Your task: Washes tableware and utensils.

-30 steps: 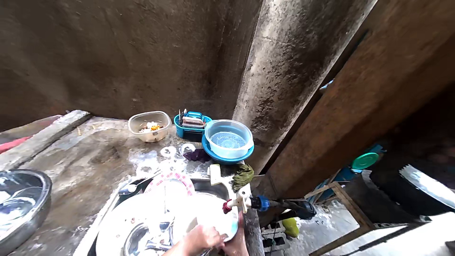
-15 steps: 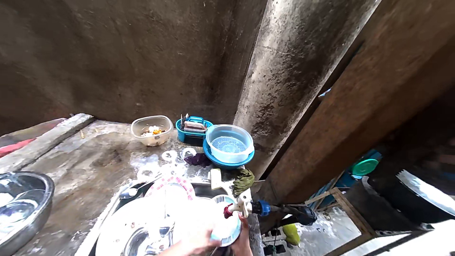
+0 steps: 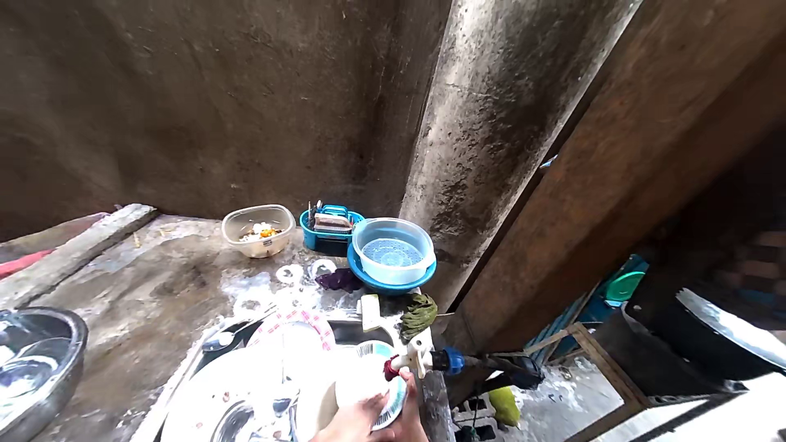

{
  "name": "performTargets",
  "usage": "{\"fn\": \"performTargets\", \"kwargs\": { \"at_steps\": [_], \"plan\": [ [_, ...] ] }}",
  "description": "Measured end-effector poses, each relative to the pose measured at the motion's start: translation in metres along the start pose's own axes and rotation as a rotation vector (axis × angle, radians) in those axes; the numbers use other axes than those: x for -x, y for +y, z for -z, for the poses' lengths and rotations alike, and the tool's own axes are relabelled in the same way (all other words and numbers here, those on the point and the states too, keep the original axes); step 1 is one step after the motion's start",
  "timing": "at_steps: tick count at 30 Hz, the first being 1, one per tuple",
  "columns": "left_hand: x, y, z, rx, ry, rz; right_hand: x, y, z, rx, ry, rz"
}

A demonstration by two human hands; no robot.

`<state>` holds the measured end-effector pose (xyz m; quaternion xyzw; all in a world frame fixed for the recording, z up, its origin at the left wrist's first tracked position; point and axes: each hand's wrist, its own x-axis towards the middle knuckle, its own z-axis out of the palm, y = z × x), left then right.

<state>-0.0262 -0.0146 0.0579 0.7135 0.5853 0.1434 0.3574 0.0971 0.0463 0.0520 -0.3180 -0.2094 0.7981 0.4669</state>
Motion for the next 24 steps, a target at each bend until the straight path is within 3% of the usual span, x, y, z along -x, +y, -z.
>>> {"fn": "performTargets", "kwargs": {
  "at_steps": [3, 12, 18, 24],
  "plan": [
    [-0.013, -0.003, 0.018, -0.011, 0.074, 0.112, -0.005, 0.007, 0.008, -0.059, 0.005, -0.038],
    [-0.013, -0.008, 0.029, -0.190, -0.083, 0.262, 0.000, 0.003, 0.001, -0.019, 0.048, -0.031],
    [-0.005, -0.004, 0.015, -0.081, -0.035, 0.149, -0.005, 0.000, 0.005, 0.010, 0.055, 0.014],
    [-0.010, 0.002, 0.018, -0.067, -0.054, 0.197, -0.005, 0.000, 0.003, -0.004, 0.105, 0.000]
  ]
}}
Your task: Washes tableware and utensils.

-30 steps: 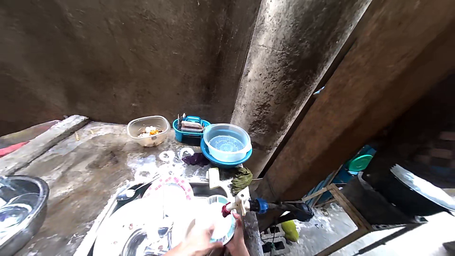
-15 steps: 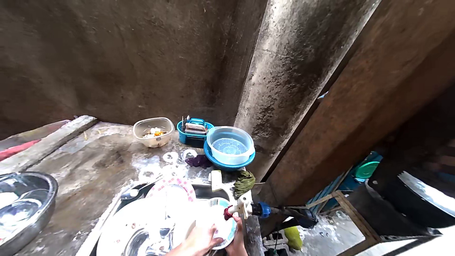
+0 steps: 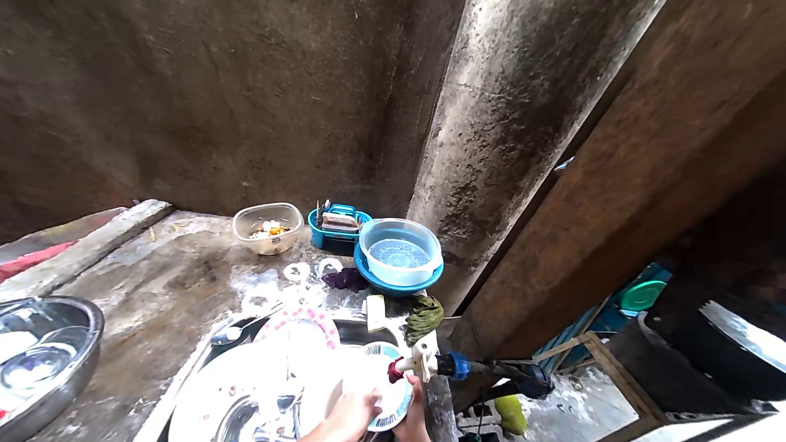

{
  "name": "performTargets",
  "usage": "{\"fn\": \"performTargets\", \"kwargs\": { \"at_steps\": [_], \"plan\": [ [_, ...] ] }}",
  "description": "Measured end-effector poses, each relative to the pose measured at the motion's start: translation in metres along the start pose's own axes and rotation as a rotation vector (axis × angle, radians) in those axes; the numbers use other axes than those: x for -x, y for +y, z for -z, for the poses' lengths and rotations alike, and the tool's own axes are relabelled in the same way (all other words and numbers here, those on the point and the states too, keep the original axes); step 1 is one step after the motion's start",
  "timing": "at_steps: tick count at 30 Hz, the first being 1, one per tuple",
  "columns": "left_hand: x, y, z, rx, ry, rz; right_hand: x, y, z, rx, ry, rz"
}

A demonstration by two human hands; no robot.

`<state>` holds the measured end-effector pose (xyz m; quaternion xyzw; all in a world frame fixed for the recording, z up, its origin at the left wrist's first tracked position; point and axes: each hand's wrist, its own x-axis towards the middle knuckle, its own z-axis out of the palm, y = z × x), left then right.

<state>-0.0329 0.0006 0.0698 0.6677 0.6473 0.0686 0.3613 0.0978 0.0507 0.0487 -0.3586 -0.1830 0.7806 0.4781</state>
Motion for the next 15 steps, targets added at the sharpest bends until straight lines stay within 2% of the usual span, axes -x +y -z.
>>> {"fn": "performTargets", "kwargs": {
  "at_steps": [2, 6, 11, 15],
  "plan": [
    [0.000, -0.004, -0.004, -0.015, -0.019, -0.021, 0.002, 0.000, 0.001, 0.020, 0.025, 0.006],
    [-0.009, -0.007, 0.000, -0.077, 0.057, -0.024, 0.002, 0.002, -0.001, 0.058, 0.011, 0.033],
    [-0.002, -0.016, -0.002, -0.036, -0.038, -0.087, 0.006, 0.005, 0.002, 0.011, -0.051, 0.008],
    [0.009, -0.016, 0.009, -0.201, 0.088, -0.049, 0.012, 0.007, -0.008, -0.002, -0.075, 0.034]
  ]
}}
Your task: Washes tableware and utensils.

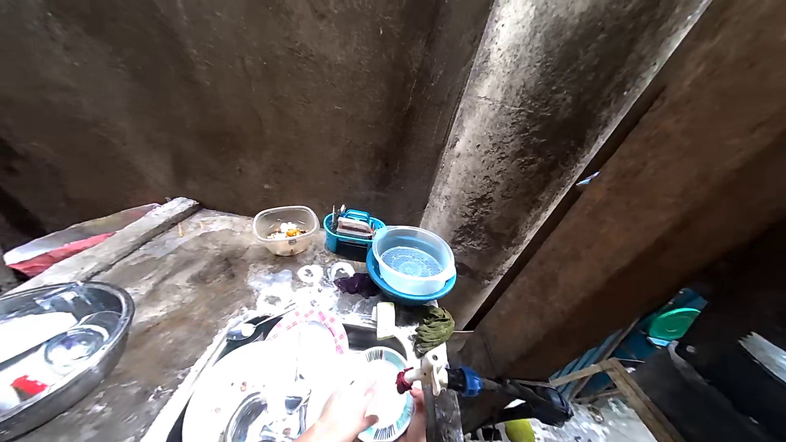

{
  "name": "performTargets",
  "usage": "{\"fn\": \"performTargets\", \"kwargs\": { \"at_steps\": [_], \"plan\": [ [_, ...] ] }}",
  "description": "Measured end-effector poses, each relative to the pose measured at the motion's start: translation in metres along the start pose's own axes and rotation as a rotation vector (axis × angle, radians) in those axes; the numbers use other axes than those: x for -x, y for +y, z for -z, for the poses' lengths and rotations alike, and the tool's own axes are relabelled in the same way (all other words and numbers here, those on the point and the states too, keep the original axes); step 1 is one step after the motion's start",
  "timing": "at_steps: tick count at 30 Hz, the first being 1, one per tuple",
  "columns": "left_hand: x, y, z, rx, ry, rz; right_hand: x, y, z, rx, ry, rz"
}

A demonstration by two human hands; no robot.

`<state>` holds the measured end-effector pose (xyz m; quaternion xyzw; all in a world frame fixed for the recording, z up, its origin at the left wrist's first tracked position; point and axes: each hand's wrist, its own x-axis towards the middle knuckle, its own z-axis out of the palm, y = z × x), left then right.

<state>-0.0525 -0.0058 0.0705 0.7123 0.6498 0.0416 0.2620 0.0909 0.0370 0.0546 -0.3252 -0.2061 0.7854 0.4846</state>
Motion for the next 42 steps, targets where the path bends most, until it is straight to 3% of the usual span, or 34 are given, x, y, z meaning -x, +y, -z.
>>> {"fn": "performTargets", "kwargs": {
  "at_steps": [4, 13, 20, 24, 28, 37, 40, 42],
  "plan": [
    [0.023, 0.001, 0.010, -0.080, 0.157, 0.017, -0.003, 0.005, -0.016, 0.023, -0.042, 0.033],
    [0.061, 0.005, 0.013, -0.122, 0.171, 0.106, -0.014, 0.021, -0.046, 0.051, 0.033, -0.042],
    [0.068, 0.012, 0.017, -0.187, 0.302, 0.158, -0.013, 0.023, -0.059, 0.105, 0.056, -0.055],
    [0.062, 0.015, 0.024, -0.220, 0.353, 0.264, -0.029, 0.032, -0.056, -0.047, -0.142, 0.056],
    [0.050, 0.009, 0.033, -0.289, 0.432, 0.325, -0.040, 0.030, -0.068, -0.213, -0.418, -0.043],
    [0.054, -0.002, 0.017, -0.506, 0.679, 0.115, -0.032, 0.033, -0.077, -0.240, -0.287, -0.072],
    [0.052, -0.003, 0.017, -0.383, 0.713, 0.102, -0.028, 0.033, -0.075, -0.203, -0.209, -0.076],
    [0.049, 0.004, 0.024, -0.204, 0.574, 0.172, -0.023, 0.029, -0.075, -0.138, -0.153, -0.061]
  ]
}}
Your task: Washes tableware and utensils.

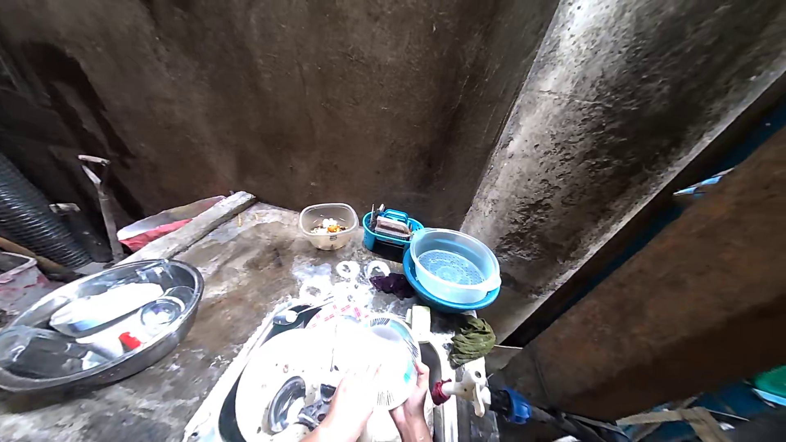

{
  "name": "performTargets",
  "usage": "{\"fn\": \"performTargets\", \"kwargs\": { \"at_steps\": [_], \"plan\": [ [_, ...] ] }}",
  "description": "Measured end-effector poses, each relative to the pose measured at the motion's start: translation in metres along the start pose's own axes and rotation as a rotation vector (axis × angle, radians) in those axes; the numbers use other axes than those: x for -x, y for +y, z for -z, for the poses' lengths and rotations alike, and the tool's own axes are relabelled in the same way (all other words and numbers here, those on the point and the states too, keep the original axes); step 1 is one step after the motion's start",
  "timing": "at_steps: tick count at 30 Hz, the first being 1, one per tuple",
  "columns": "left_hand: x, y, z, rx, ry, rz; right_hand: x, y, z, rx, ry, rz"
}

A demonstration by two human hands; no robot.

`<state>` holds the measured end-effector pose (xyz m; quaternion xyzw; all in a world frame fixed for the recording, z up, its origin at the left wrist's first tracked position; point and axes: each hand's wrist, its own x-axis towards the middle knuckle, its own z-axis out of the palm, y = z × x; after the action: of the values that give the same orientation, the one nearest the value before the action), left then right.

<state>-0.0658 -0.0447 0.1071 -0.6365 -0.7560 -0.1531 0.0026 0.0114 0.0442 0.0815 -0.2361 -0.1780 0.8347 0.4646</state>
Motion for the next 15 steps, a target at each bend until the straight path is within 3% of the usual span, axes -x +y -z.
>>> {"fn": "performTargets", "kwargs": {
  "at_steps": [2, 6, 11, 15],
  "plan": [
    [-0.009, 0.006, 0.007, 0.082, -0.241, 0.081, 0.003, -0.004, 0.003, 0.065, 0.070, 0.010],
    [-0.020, 0.016, 0.001, 0.069, -0.461, 0.067, 0.011, -0.011, 0.021, 0.107, 0.171, 0.019],
    [-0.016, 0.023, -0.017, 0.134, -0.570, -0.030, 0.026, -0.010, 0.065, 0.087, 0.167, 0.101],
    [-0.016, 0.027, -0.043, 0.236, -0.586, -0.113, 0.040, -0.024, 0.071, 0.099, 0.248, 0.104]
  ]
}}
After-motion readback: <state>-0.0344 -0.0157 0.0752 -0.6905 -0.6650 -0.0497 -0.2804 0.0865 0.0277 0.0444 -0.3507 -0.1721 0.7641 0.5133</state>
